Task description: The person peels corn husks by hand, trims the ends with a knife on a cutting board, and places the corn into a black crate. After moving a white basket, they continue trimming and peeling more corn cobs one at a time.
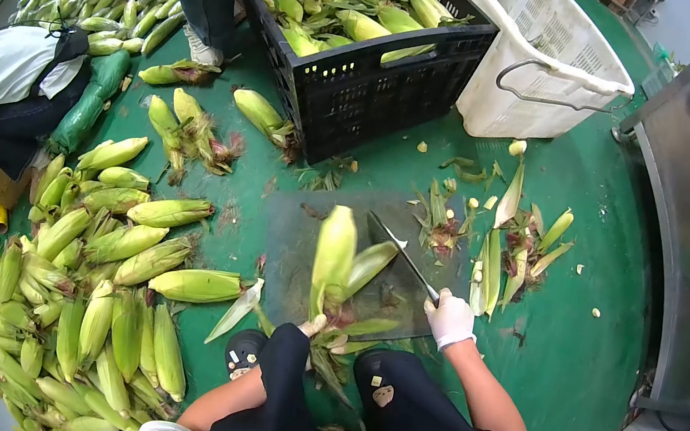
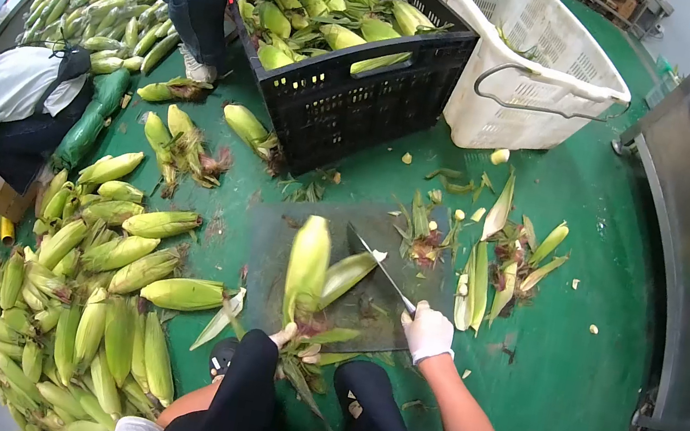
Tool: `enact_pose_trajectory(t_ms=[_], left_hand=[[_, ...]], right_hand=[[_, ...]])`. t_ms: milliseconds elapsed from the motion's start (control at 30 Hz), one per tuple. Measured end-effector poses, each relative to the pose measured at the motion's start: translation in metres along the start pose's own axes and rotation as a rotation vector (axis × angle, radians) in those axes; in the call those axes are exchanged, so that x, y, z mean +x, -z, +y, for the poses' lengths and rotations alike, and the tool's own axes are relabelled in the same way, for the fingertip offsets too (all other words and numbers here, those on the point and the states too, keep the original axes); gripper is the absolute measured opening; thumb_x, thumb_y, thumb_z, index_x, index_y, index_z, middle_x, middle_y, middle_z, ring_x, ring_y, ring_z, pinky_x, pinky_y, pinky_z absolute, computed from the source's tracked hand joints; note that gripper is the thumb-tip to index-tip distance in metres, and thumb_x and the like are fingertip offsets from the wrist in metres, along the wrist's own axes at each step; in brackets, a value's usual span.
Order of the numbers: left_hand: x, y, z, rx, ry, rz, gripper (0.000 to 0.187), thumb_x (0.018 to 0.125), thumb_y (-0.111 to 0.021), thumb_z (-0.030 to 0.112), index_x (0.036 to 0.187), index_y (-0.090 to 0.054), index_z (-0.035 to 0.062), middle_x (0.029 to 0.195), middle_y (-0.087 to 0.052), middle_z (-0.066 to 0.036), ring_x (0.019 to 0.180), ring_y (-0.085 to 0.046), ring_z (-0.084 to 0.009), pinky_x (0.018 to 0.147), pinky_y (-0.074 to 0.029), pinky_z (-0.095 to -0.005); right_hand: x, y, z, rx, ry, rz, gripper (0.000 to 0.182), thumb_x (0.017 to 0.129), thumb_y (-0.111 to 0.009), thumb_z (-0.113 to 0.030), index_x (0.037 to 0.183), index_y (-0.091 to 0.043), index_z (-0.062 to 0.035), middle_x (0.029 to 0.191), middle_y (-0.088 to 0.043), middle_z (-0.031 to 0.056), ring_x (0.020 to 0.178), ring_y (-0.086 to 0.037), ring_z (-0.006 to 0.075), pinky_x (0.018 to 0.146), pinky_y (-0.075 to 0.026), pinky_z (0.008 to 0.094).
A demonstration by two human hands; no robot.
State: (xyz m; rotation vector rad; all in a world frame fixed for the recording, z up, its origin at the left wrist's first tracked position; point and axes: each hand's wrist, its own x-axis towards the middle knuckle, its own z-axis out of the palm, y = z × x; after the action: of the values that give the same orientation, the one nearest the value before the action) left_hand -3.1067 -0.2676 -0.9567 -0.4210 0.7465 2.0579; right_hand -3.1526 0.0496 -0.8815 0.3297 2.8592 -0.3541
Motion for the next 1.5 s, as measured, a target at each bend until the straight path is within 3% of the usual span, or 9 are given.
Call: enact_pose_trajectory(t_ms=[167, 300, 400, 533, 933, 1033, 1167, 1400, 1500], left_hand=[[0.050, -0.087, 0.026, 0.091, 0.142, -0.104, 0.071, 0.091, -0.053, 0.054, 0.144, -0.036, 0.0090, 0.132, -0.052, -0.010, 0.124, -0.047, -0.0301, 0.106, -0.037, -0.0450], [0.049, -0.142, 0.053, 1.866, -0.485, -0.063, 0.047, 0.091, -0.057, 0.044, 0.120, -0.058, 0.0064, 0.119, -0.058, -0.019, 0.113, -0.054, -0.0331, 0.099, -0.041, -0.0406], [0.050, -0.159, 0.117, 1.848, -1.123, 0.341, 0.057, 0.066, -0.076, 0.031, 0.113, -0.057, 0.0050, 0.101, -0.058, -0.015, 0.098, -0.055, -0.0347, 0.085, -0.043, -0.0453], [0.063, -0.088, 0.168, 2.365, -0.301, 0.675, 0.068, 0.056, -0.084, 0.035, 0.109, -0.054, 0.0051, 0.107, -0.060, -0.015, 0.105, -0.058, -0.0320, 0.088, -0.046, -0.0450], [0.045, -0.106, 0.183, 1.941, 0.326, 0.497, 0.098, 0.065, -0.072, 0.053, 0.139, -0.040, -0.0014, 0.131, -0.056, -0.019, 0.120, -0.055, -0.0297, 0.098, -0.045, -0.0336], [0.037, -0.104, 0.186, 1.935, 0.299, 0.486, 0.095, 0.065, -0.073, 0.051, 0.138, -0.043, -0.0018, 0.131, -0.055, -0.021, 0.120, -0.054, -0.0310, 0.100, -0.043, -0.0331], [0.008, -0.085, 0.191, 1.847, 0.313, 0.474, 0.094, 0.063, -0.076, 0.049, 0.136, -0.044, -0.0010, 0.128, -0.056, -0.023, 0.118, -0.056, -0.0321, 0.099, -0.044, -0.0350], [-0.021, 0.011, 0.128, 1.251, -0.495, 0.340, 0.074, 0.068, -0.080, 0.023, 0.128, -0.048, -0.0033, 0.113, -0.065, -0.017, 0.110, -0.060, -0.0276, 0.096, -0.046, -0.0359], [-0.094, -0.025, 0.149, 0.688, -0.481, 0.434, 0.057, 0.073, -0.077, 0.012, 0.122, -0.051, -0.0012, 0.109, -0.065, -0.013, 0.101, -0.062, -0.0226, 0.092, -0.049, -0.0357]], right_hand=[[0.027, 0.024, 0.044, -0.007, -0.231, 0.166, 0.028, 0.085, -0.059, -0.034, 0.091, -0.066, -0.0069, 0.080, -0.067, 0.0204, 0.077, -0.066, 0.0384, 0.070, -0.052, 0.0486], [0.033, 0.052, 0.085, 0.154, -0.388, 0.406, 0.028, 0.087, -0.058, -0.030, 0.089, -0.063, -0.0019, 0.077, -0.065, 0.0241, 0.074, -0.064, 0.0419, 0.068, -0.049, 0.0505], [0.015, 0.064, 0.090, 0.342, -0.306, 0.513, 0.025, 0.087, -0.061, -0.026, 0.087, -0.061, -0.0009, 0.068, -0.062, 0.0225, 0.064, -0.063, 0.0393, 0.060, -0.047, 0.0460], [-0.032, 0.061, 0.041, 0.606, -0.120, 0.492, 0.020, 0.088, -0.063, -0.018, 0.082, -0.056, -0.0010, 0.056, -0.053, 0.0130, 0.047, -0.051, 0.0201, 0.049, -0.042, 0.0355], [-0.014, 0.054, -0.087, 0.905, 0.369, 0.416, 0.014, 0.089, -0.063, -0.011, 0.086, -0.052, -0.0035, 0.059, -0.055, 0.0119, 0.050, -0.056, 0.0269, 0.049, -0.043, 0.0349], [-0.011, -0.015, -0.062, 0.279, 0.081, -0.128, 0.031, 0.090, -0.059, -0.030, 0.088, -0.056, 0.0001, 0.075, -0.064, 0.0255, 0.073, -0.063, 0.0444, 0.066, -0.049, 0.0494], [-0.011, -0.030, -0.039, 0.544, -0.078, -0.088, 0.038, 0.089, -0.060, -0.036, 0.090, -0.058, 0.0017, 0.077, -0.064, 0.0271, 0.077, -0.063, 0.0456, 0.070, -0.050, 0.0500], [-0.009, 0.028, -0.054, 0.633, -0.019, 0.211, 0.030, 0.089, -0.061, -0.031, 0.087, -0.057, -0.0008, 0.062, -0.057, 0.0202, 0.054, -0.058, 0.0360, 0.054, -0.044, 0.0440], [-0.004, 0.024, -0.018, 0.639, -0.045, 0.066, 0.027, 0.087, -0.063, -0.026, 0.086, -0.060, 0.0004, 0.059, -0.053, 0.0166, 0.051, -0.050, 0.0213, 0.053, -0.042, 0.0380]])
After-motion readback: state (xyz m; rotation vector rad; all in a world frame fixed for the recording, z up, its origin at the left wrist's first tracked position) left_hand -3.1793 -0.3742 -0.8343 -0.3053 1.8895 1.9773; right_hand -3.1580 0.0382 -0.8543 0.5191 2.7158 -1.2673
